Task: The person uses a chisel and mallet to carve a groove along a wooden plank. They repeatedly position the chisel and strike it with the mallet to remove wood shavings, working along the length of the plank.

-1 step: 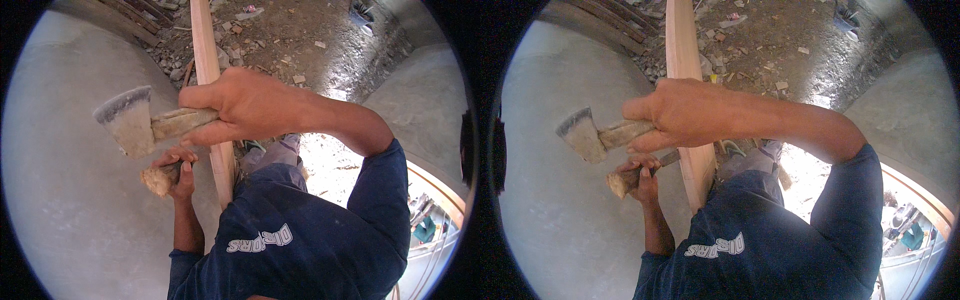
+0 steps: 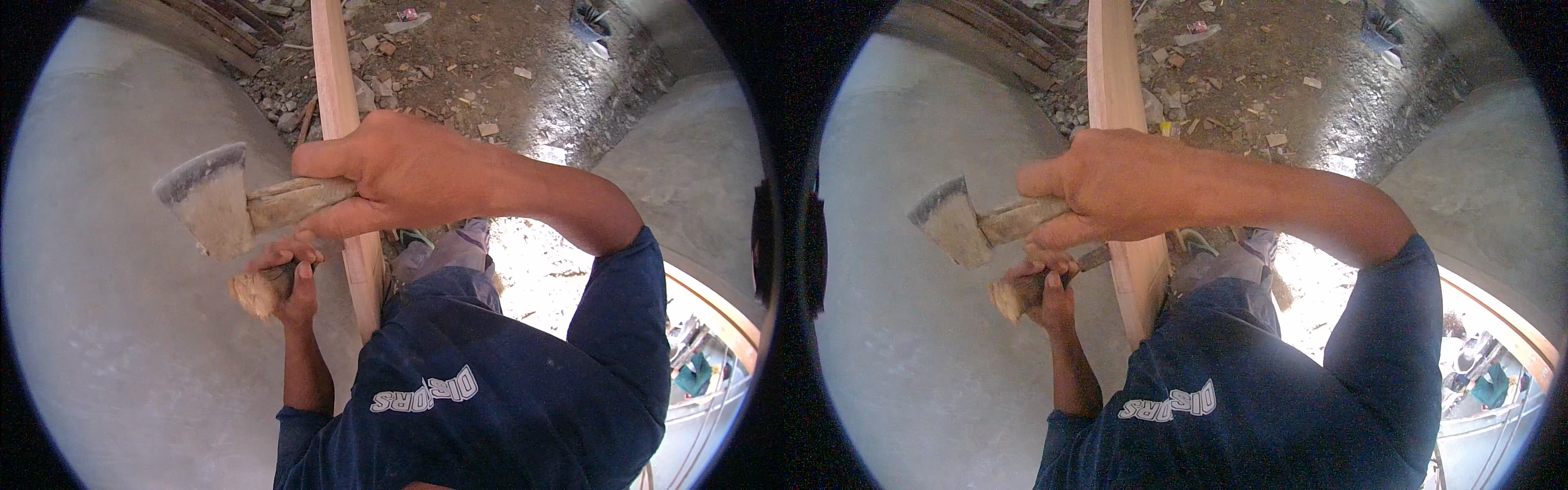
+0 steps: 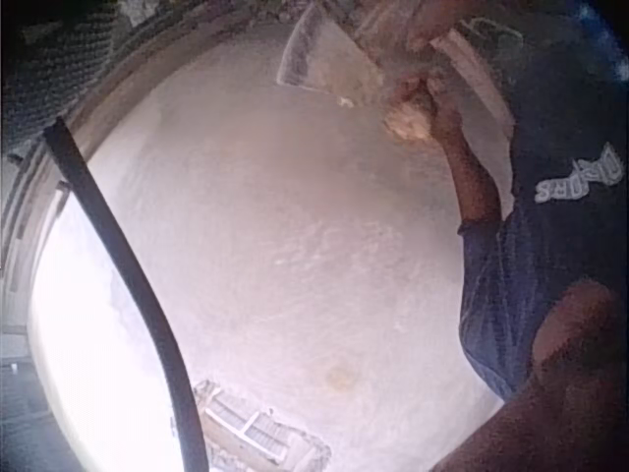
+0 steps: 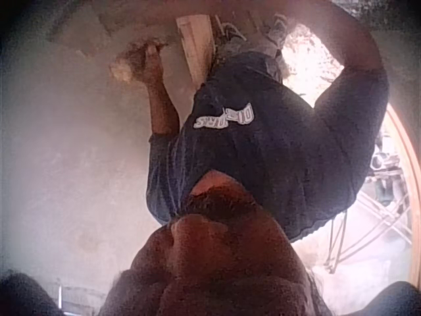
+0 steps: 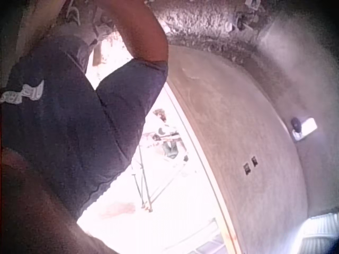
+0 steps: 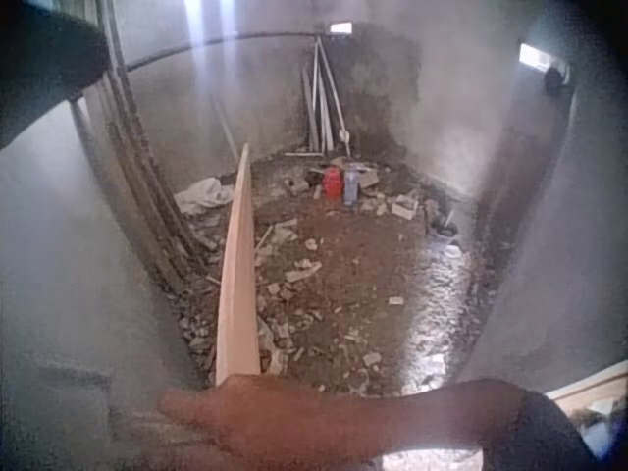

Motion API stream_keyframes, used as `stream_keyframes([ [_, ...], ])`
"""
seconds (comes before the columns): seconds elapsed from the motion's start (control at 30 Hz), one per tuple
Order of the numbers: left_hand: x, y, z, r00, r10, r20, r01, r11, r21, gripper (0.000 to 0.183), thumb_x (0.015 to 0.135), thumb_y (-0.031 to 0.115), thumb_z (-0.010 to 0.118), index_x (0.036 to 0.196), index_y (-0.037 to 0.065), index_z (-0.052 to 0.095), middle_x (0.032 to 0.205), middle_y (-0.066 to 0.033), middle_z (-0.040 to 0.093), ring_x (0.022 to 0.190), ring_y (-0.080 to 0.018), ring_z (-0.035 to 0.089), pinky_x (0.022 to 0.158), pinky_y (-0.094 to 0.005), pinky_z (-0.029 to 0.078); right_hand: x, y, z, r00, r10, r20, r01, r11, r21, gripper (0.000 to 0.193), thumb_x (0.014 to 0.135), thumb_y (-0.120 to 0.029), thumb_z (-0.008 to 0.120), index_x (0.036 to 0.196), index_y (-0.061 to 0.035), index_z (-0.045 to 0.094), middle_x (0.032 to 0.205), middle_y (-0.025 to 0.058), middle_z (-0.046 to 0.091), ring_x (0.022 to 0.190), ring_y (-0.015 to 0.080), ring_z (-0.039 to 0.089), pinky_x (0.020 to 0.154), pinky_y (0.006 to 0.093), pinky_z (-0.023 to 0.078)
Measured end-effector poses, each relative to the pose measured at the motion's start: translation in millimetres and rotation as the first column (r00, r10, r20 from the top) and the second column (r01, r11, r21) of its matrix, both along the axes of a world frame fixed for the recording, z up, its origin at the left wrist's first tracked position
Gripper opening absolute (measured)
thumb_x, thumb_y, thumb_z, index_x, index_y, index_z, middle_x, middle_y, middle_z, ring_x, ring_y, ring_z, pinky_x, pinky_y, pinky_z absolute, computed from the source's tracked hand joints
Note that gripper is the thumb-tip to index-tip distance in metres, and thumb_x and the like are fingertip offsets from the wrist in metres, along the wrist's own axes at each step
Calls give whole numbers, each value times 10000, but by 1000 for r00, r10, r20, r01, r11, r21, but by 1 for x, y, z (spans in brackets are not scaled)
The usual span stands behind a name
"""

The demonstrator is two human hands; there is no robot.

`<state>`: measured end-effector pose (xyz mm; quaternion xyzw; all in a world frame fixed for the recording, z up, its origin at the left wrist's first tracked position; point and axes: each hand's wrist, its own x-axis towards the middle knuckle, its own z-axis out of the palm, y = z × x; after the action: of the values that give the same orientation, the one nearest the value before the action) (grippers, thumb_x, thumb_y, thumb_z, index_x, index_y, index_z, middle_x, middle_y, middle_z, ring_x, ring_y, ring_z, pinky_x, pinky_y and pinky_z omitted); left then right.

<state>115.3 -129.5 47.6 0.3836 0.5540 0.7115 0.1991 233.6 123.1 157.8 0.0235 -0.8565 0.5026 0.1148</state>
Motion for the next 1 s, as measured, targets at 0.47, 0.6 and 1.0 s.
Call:
stream_keyframes([
  [0.47,-5,-28,-40,957,270,-111,-287,940,-187,492,887,123,731,1274,14,447,1187,-115,577,1022,-202,572,906,-390,507,1,-7,6,995,48,-85,-36,989,141,341,890,-406,698,949,-94,574,638,125,596,592,304,654,530,394,495],
  [0.6,1,-35,-36,966,254,-50,-258,935,-243,625,877,194,755,1346,4,388,1252,-130,553,1127,-233,551,988,-409,467,-2,-5,27,989,109,98,-132,954,268,338,871,-399,666,954,-77,606,733,185,644,724,385,676,638,483,544],
  [1.0,-1,-10,-24,976,210,-50,-216,951,-222,442,869,-7,703,1247,92,497,1151,-76,609,1027,-238,611,812,-449,557,3,-3,13,999,4,-45,0,996,85,371,865,-430,711,927,-90,578,648,150,601,638,340,662,558,412,503],
])
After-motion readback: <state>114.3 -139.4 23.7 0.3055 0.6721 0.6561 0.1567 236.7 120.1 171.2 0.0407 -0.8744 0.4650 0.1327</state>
